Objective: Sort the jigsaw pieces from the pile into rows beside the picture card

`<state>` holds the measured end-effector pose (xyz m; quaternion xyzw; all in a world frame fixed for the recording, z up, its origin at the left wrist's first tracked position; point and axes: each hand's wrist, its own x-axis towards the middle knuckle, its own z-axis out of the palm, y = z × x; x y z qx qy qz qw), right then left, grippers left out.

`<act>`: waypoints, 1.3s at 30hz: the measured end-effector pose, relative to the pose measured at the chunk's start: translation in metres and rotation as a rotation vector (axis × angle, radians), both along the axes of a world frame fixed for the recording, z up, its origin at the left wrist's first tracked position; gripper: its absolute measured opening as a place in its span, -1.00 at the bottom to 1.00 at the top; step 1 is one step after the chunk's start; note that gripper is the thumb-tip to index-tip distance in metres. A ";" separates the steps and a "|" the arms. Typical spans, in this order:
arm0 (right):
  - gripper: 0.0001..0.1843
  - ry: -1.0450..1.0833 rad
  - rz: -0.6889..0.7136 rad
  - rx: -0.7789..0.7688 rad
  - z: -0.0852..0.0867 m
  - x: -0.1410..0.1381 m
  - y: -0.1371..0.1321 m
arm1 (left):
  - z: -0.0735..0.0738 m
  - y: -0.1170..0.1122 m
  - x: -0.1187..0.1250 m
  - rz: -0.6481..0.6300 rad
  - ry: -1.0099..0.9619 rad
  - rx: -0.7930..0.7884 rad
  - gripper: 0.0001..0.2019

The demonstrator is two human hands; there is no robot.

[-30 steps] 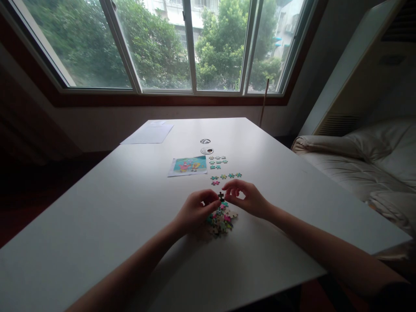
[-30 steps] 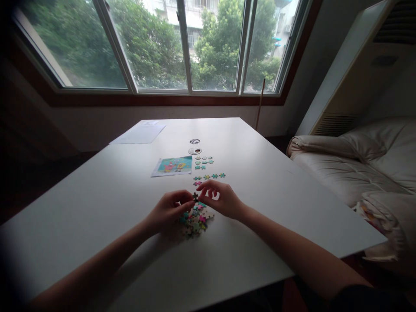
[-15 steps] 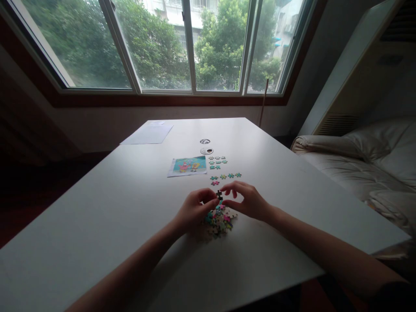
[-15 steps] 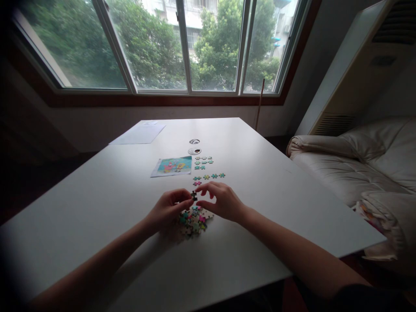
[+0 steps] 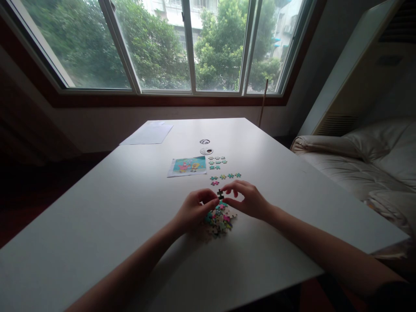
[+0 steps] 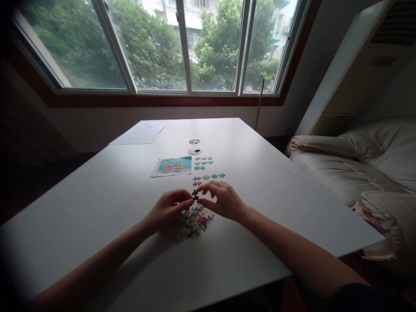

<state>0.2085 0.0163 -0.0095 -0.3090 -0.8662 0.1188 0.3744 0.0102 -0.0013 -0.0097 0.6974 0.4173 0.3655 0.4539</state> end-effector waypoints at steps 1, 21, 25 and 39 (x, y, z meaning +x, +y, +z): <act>-0.75 0.010 -0.011 0.004 0.001 0.001 0.001 | 0.000 0.001 -0.001 0.004 0.010 0.002 -0.79; -0.75 0.129 -0.076 0.040 0.001 0.013 0.015 | -0.001 0.007 -0.009 0.102 0.106 0.064 -0.80; -0.75 0.114 -0.077 0.024 0.000 0.013 0.015 | -0.002 0.006 -0.009 0.091 0.118 0.070 -0.80; -0.75 0.081 -0.048 -0.002 0.002 0.011 0.013 | -0.005 0.007 -0.009 0.069 0.122 0.078 -0.81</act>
